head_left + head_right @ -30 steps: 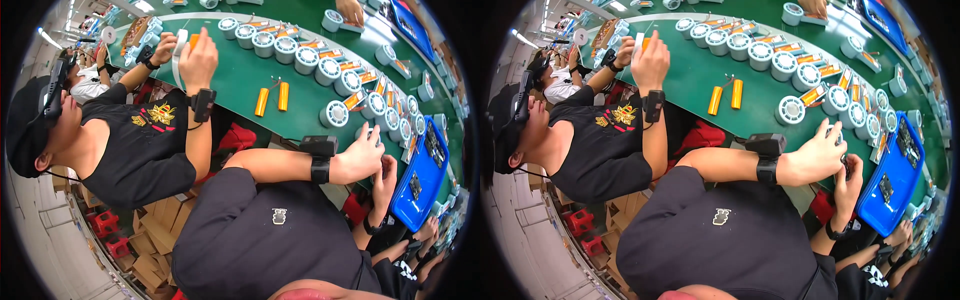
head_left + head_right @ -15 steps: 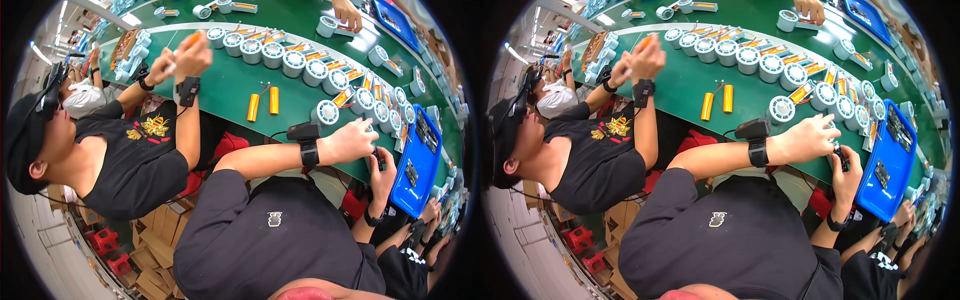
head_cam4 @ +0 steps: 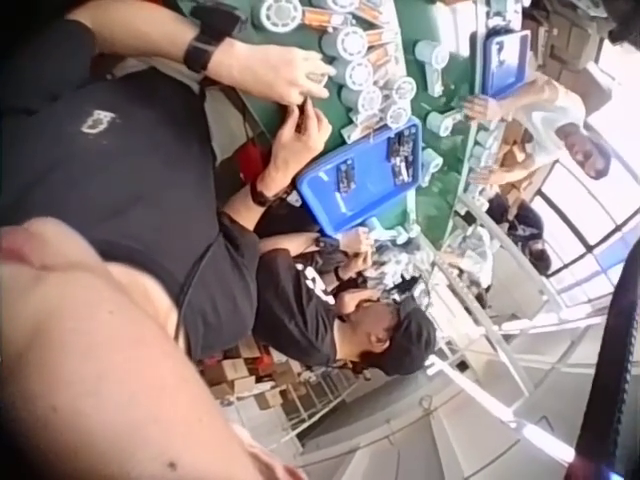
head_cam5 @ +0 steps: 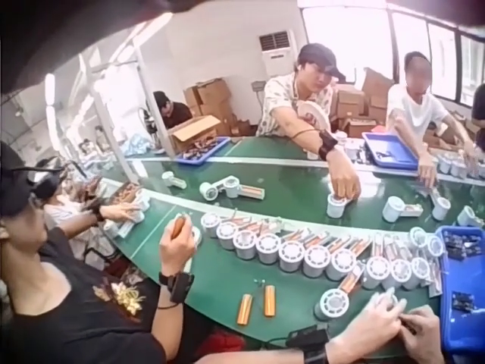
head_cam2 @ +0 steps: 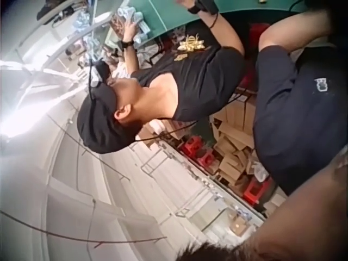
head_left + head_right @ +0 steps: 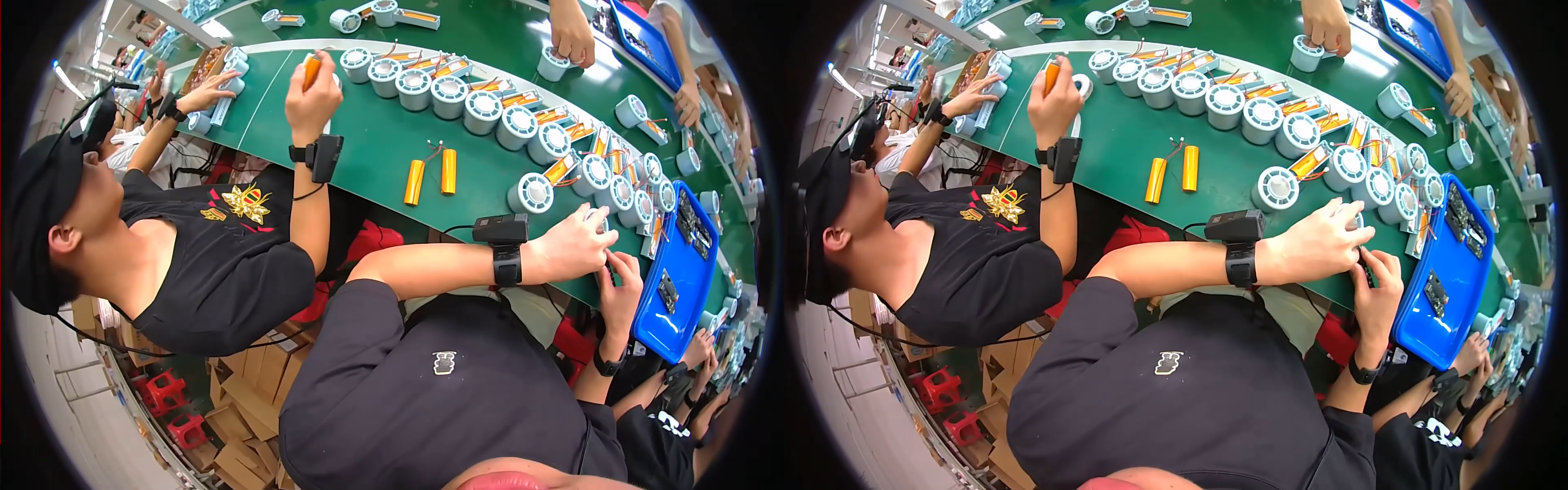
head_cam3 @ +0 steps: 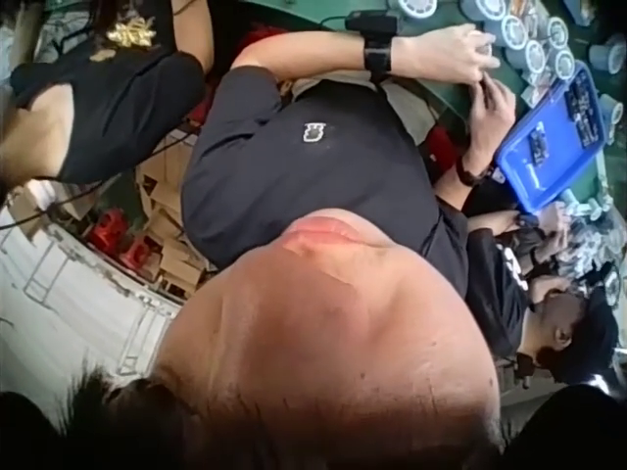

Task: The person assembles handheld fans by connecting wires from a fan housing to a circuit board before placing the board into the housing. They then insert a battery into the handle and set the unit back onto the work surface.

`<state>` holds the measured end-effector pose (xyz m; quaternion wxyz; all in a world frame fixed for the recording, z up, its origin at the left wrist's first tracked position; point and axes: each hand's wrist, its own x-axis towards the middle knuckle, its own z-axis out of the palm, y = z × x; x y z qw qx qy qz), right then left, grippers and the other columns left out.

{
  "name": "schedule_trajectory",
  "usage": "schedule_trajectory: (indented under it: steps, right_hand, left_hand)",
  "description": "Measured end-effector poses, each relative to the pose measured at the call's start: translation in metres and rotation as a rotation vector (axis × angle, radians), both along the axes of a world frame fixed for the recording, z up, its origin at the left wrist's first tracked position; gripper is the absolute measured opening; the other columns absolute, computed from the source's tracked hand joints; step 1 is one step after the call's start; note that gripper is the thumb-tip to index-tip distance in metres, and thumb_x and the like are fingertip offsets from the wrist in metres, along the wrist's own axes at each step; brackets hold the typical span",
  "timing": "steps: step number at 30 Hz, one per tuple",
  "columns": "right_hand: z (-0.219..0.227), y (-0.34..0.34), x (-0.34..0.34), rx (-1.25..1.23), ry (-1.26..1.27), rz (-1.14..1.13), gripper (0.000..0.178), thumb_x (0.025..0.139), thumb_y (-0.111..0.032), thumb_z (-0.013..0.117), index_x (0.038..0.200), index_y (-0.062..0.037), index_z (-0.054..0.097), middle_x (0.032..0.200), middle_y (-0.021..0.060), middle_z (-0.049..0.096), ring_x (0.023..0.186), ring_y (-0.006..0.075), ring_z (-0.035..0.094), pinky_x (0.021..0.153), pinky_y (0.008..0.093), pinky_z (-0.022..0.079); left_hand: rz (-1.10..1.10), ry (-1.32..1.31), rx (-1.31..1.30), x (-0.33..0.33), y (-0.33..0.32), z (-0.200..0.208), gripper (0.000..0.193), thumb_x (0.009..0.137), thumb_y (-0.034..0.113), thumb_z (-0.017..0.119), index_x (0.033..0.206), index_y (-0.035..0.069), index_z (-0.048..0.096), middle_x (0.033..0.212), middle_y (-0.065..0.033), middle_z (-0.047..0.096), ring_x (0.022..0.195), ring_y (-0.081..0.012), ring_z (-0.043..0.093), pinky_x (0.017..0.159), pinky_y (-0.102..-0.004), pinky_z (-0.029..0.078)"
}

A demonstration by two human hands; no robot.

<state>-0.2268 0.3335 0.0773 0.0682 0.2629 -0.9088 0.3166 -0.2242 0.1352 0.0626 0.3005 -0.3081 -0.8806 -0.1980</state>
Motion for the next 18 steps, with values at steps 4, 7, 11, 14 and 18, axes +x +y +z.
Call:
schedule_trajectory:
  steps: [4,7,11,14,18]
  right_hand:
    - [0.001,0.002,0.004,0.021,-0.121,-0.045,0.028,0.088,0.0,0.071,0.116,0.003,0.07,0.111,0.0142,0.068,0.098,0.0252,0.067,0.087,0.0332,0.053]
    - [0.004,0.011,0.0,-0.112,-0.279,0.039,0.028,0.094,0.0,0.064,0.121,0.0044,0.068,0.115,0.0129,0.069,0.098,0.0202,0.067,0.088,0.0321,0.052]
    - [-0.002,0.03,0.001,-0.198,-0.482,-0.034,0.026,0.095,0.001,0.06,0.12,0.0049,0.068,0.116,0.0136,0.07,0.104,0.0195,0.066,0.09,0.0306,0.051]
    - [-0.018,0.046,-0.003,-0.206,-0.511,-0.039,0.029,0.097,0.0,0.058,0.124,0.005,0.067,0.117,0.0112,0.07,0.104,0.0154,0.064,0.089,0.0269,0.049]
    - [-0.03,0.048,-0.003,-0.338,-0.566,-0.048,0.03,0.097,0.0,0.058,0.125,0.0052,0.067,0.118,0.01,0.071,0.103,0.0138,0.063,0.089,0.024,0.048]
  left_hand:
    - [0.012,-0.004,-0.034,0.002,-0.004,-0.002,0.016,0.071,0.021,0.069,0.074,0.006,0.076,0.111,-0.0091,0.067,0.118,-0.0396,0.059,0.093,-0.0508,0.052]
    - [0.017,-0.021,-0.038,0.003,-0.003,0.0,0.016,0.07,0.02,0.069,0.074,0.006,0.076,0.111,-0.0091,0.067,0.119,-0.0393,0.059,0.092,-0.0498,0.052]
    - [0.016,-0.041,-0.029,0.003,-0.003,0.0,0.016,0.069,0.019,0.068,0.074,0.005,0.075,0.111,-0.0098,0.067,0.121,-0.0391,0.057,0.093,-0.0481,0.052]
    - [0.006,-0.053,-0.035,0.001,-0.001,0.0,0.017,0.069,0.018,0.068,0.074,0.003,0.075,0.11,-0.0103,0.067,0.122,-0.039,0.056,0.095,-0.0477,0.051]
    - [-0.005,-0.089,-0.079,-0.001,0.003,0.005,0.016,0.073,0.02,0.068,0.077,0.007,0.078,0.105,-0.011,0.068,0.12,-0.0394,0.057,0.096,-0.0523,0.05]
